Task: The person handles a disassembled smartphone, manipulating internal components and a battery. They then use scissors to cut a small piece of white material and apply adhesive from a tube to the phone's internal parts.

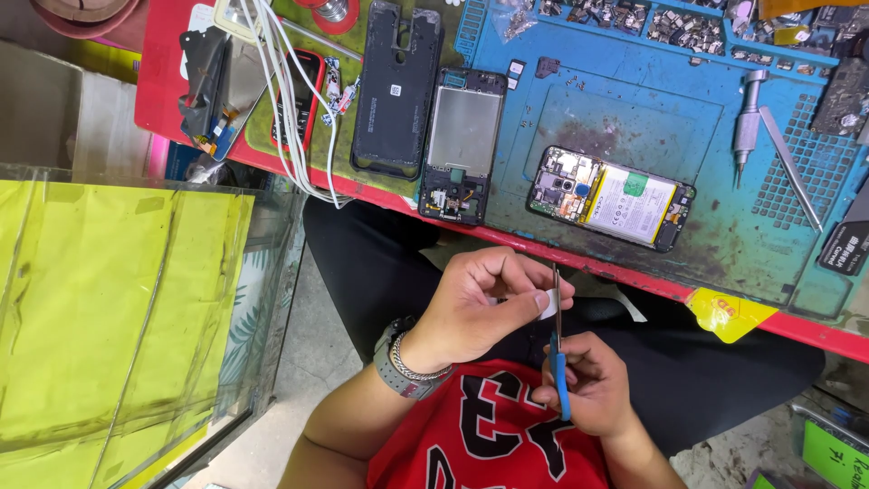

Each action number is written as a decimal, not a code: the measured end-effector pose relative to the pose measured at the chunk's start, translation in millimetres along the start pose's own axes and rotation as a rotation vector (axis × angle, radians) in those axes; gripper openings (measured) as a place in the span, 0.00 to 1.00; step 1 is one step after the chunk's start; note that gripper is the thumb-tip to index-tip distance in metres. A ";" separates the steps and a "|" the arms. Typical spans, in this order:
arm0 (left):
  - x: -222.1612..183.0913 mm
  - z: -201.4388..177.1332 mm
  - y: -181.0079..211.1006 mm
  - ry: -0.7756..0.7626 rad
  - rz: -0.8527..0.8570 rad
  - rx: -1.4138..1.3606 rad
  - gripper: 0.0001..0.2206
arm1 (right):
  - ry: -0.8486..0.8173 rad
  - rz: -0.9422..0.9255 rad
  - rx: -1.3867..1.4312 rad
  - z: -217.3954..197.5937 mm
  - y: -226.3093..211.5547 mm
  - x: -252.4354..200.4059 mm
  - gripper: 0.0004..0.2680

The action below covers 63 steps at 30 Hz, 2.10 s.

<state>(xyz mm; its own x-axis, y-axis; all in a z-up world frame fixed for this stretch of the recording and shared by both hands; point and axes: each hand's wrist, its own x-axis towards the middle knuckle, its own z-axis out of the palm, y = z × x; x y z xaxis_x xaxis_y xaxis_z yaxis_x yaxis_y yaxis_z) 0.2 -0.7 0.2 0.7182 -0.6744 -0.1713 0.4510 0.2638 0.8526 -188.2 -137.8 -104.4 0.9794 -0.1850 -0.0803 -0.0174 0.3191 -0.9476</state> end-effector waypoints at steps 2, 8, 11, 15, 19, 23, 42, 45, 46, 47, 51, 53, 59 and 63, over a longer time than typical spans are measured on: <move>0.8 -0.8 -1.1 0.005 -0.012 -0.002 0.09 | 0.001 0.006 0.003 0.2 -1.2 1.7 0.16; 9.9 -6.9 -16.1 0.047 -0.072 -0.039 0.08 | 0.068 0.095 0.003 -6.3 6.6 2.0 0.16; 19.7 -7.9 -23.0 0.088 -0.098 -0.100 0.08 | 0.070 0.138 0.046 -10.1 6.6 7.6 0.16; 32.5 -7.2 -25.1 0.147 -0.186 -0.215 0.08 | -0.025 0.156 0.255 -21.2 8.4 16.3 0.16; 35.8 -9.3 -35.0 0.132 -0.123 -0.260 0.09 | -0.080 0.198 0.234 -29.7 10.0 25.5 0.20; 36.1 -14.0 -41.1 0.158 -0.133 -0.194 0.10 | -0.156 0.178 0.343 -35.8 15.7 31.4 0.21; 20.5 -7.4 -56.7 0.138 -0.171 -0.003 0.07 | 0.522 -0.071 0.076 -12.4 -2.3 29.2 0.18; 13.8 0.2 -73.1 0.182 -0.210 -0.071 0.07 | 0.554 -0.204 0.034 -5.1 -3.8 42.8 0.19; 12.2 1.7 -75.7 0.169 -0.217 -0.075 0.07 | 0.567 -0.207 0.026 -5.0 -2.7 41.6 0.19; 10.5 3.0 -78.3 0.173 -0.226 -0.051 0.06 | 0.600 -0.152 -0.031 -4.8 -1.6 40.6 0.18; 6.4 3.0 -91.5 0.185 -0.253 -0.042 0.07 | 0.719 -0.133 -0.143 -14.4 9.2 30.7 0.18; 8.0 4.1 -95.4 0.193 -0.259 -0.059 0.08 | 0.795 -0.173 -0.251 -34.8 -3.3 18.3 0.18; 11.2 3.3 -85.5 0.153 -0.261 0.015 0.06 | 1.111 -0.482 -0.830 -119.3 -63.2 0.7 0.12; 13.2 2.9 -86.4 0.126 -0.208 0.036 0.04 | 1.554 -0.291 -1.472 -265.7 -28.5 -75.7 0.17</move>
<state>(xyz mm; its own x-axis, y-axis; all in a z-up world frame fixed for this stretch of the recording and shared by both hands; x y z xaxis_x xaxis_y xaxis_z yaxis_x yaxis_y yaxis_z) -30.8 -34.4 -74.3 0.6734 -0.6199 -0.4027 0.5780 0.1019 0.8096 -315.3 -379.9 -153.5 0.0867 -0.7332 0.6745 -0.7857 -0.4666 -0.4061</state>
